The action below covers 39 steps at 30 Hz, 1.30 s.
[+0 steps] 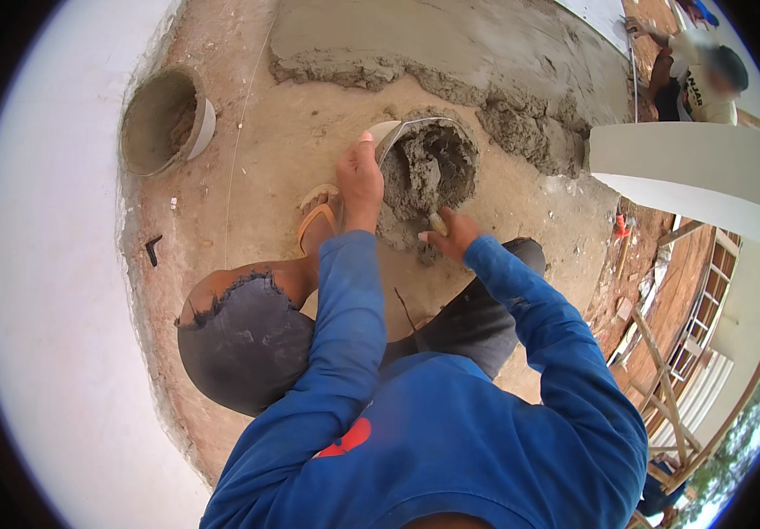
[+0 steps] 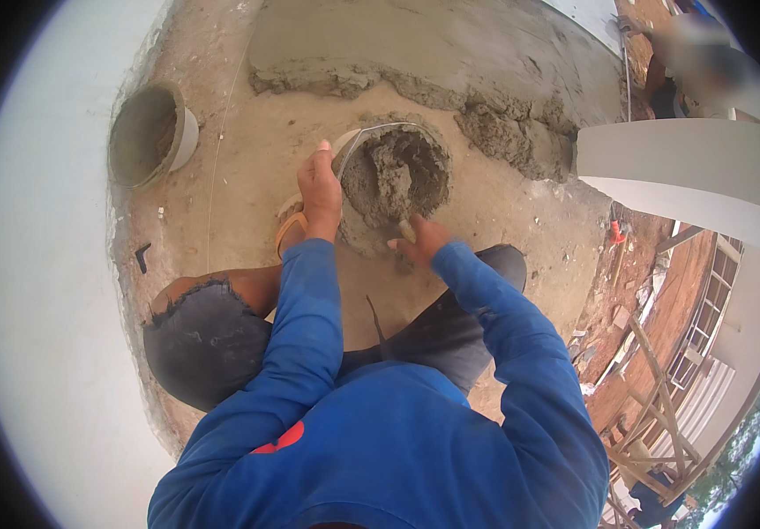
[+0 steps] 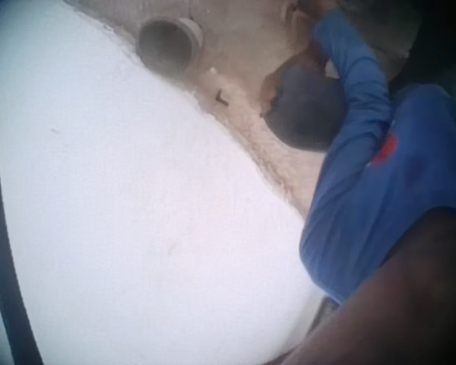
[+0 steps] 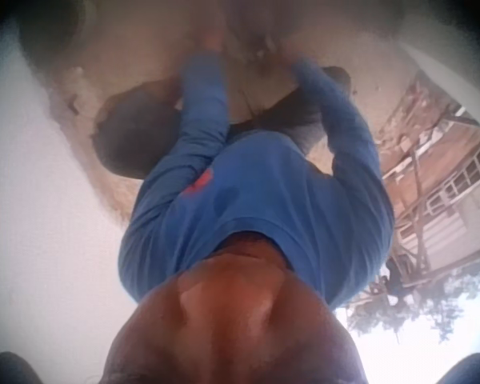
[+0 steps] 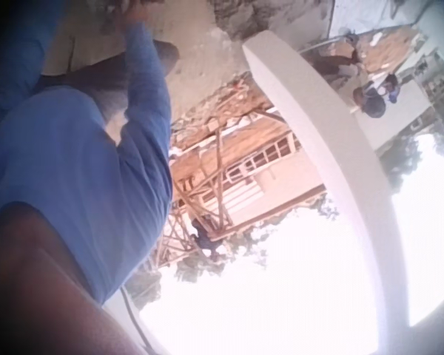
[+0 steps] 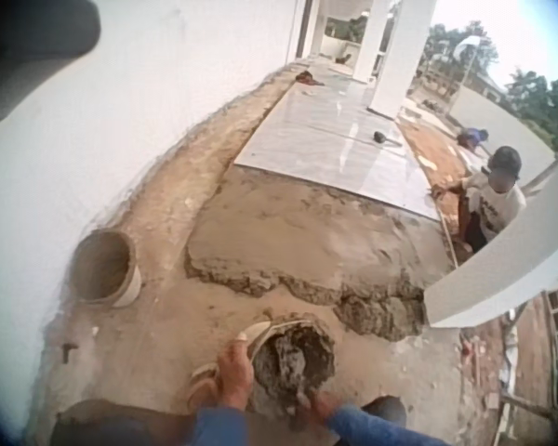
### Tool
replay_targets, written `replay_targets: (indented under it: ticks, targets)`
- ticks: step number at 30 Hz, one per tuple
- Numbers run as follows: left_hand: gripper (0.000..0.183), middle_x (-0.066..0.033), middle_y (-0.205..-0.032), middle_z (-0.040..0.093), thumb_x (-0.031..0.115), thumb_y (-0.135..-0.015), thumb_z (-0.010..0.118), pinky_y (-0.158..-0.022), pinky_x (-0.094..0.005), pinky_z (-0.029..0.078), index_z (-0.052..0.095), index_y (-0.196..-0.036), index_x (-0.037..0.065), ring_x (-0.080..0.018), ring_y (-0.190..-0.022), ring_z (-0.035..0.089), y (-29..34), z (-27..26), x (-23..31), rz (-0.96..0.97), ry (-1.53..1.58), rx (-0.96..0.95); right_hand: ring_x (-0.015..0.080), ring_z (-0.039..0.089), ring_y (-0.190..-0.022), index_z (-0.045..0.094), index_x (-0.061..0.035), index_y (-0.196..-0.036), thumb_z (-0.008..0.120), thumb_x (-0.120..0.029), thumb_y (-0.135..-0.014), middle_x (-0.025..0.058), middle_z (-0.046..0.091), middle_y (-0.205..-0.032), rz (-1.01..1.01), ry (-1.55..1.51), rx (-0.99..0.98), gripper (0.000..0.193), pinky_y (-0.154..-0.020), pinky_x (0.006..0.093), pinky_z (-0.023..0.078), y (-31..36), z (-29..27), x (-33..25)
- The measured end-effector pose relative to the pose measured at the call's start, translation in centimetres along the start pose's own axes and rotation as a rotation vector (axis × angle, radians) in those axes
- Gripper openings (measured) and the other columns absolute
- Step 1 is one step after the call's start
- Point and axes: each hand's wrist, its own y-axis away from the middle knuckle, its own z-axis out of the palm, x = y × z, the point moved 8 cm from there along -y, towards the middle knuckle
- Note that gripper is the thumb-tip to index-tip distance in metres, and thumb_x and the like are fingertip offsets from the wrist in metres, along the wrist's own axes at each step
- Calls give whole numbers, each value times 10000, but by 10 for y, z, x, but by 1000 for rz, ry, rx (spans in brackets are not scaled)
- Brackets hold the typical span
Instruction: The person scoops wet cement from a bucket using a trowel and spreads it onto the floor surface. They repeatedly transfer the material from the bucket to the ground, smoothing it to cover the area.
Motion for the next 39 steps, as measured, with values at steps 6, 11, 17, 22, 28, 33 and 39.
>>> replay_targets:
  ticks: [6,11,17,22,28,33,39]
  targets:
    - [457,-18,-655,494,359,-970,497,-618,-331,376,588,-760,-37,-127,-658,450,-8,-7,-12,-16,5,78,420,631,-1008,584,52,-1153,732,-480,-803,274,660,-1026,-78,-385,28,654,-861,452,485,23,10,-15]
    - [430,32,-654,394,336,-978,492,-580,-303,275,518,-664,43,-98,-620,331,-12,-3,-12,-48,138,79,329,652,-948,593,46,-1140,754,-438,-800,226,670,-991,-13,-510,105,614,-831,407,493,37,23,-5]
    - [498,7,-613,392,408,-969,483,-595,-340,343,498,-654,22,-137,-612,375,-15,-8,-13,-85,59,92,219,637,-831,601,28,-1123,747,-397,-816,149,666,-878,-8,-551,261,544,-756,361,499,98,-65,-13]
    - [488,-9,-628,405,406,-970,472,-602,-348,345,482,-672,20,-146,-622,379,-13,-10,-12,-58,41,82,328,665,-768,585,-4,-1105,719,-371,-836,181,670,-842,0,-106,638,474,-683,409,509,118,-169,-3]
    - [432,21,-666,364,351,-971,476,-581,-313,268,447,-650,64,-105,-636,310,-8,-2,-6,-98,96,56,433,653,-814,486,-49,-1103,659,-434,-861,214,678,-874,205,402,690,487,-696,502,511,38,-189,61]
    - [501,-31,-682,481,416,-968,457,-606,-346,354,549,-741,-21,-149,-663,424,-9,-11,-8,-89,-29,77,425,646,-852,490,-51,-1075,657,-436,-864,230,656,-919,255,210,867,469,-716,502,506,53,-205,36]
    - [472,-26,-674,486,388,-969,473,-601,-343,354,575,-764,-25,-137,-656,426,1,6,7,-48,77,40,414,648,-882,510,-37,-1104,646,-415,-870,237,647,-991,66,168,544,465,-738,495,511,127,-157,-7]
